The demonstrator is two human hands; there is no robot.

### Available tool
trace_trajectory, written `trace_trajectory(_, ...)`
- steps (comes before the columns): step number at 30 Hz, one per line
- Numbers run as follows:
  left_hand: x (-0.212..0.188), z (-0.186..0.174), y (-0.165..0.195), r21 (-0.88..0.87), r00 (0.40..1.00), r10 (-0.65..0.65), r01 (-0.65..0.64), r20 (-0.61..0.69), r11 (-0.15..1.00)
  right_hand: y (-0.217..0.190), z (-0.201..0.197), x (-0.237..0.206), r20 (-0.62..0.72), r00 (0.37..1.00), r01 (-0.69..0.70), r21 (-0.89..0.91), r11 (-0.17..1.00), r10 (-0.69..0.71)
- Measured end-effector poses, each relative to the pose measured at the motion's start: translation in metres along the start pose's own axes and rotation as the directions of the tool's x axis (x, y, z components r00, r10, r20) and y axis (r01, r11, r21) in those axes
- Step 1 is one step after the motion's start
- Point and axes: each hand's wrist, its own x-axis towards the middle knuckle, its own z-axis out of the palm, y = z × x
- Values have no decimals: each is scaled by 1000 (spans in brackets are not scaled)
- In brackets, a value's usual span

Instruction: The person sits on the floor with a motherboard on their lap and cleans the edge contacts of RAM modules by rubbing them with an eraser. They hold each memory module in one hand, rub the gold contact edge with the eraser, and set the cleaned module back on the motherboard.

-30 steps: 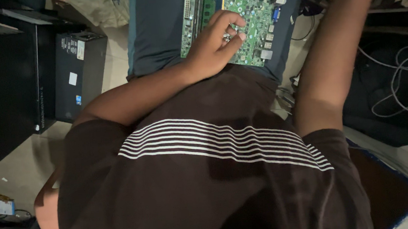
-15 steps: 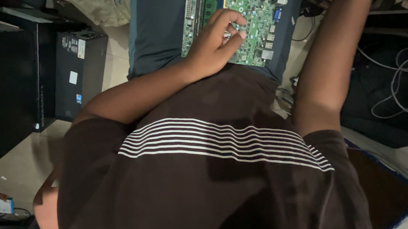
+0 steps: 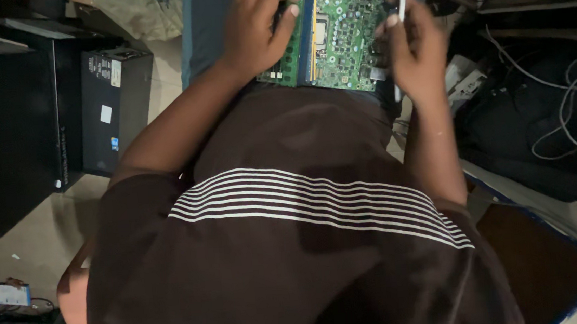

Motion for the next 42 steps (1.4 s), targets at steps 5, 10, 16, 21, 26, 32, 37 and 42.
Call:
trace_trajectory(5, 4, 0, -5, 20, 994, 106, -106, 24, 994, 20, 14, -13, 76, 996, -60, 207, 977, 46)
trace_trajectory(10, 7, 3, -4, 44, 997, 66, -68, 35, 997, 33, 26, -13, 20, 1000, -9, 212, 977, 5)
trace_trajectory(16, 12, 2, -2, 37, 998, 56, -57, 22, 998, 20, 39, -9, -104, 995, 13, 259, 966, 14)
trace_trajectory(21, 14, 1, 1, 36, 998, 60, -60, 0, 998, 10, 45, -10, -168, 985, 77, 256, 964, -34)
trace_trajectory(26, 18, 2, 0, 42, 996, 92, -92, -18, 995, 5, 53, -9, -250, 967, 112, 234, 966, -52)
trace_trajectory(32, 18, -1, 4, 56, 998, 59, -57, -27, 997, -9, 57, -9, -248, 961, 185, 257, 949, -120)
trace_trajectory(37, 19, 0, 8, 55, 1000, 13, -12, -22, 998, -20, 55, -6, -224, 970, 153, 275, 949, -91)
trace_trajectory(42, 20, 3, 7, 58, 999, 16, -14, -29, 998, -22, 56, -5, -246, 966, 135, 214, 967, -81)
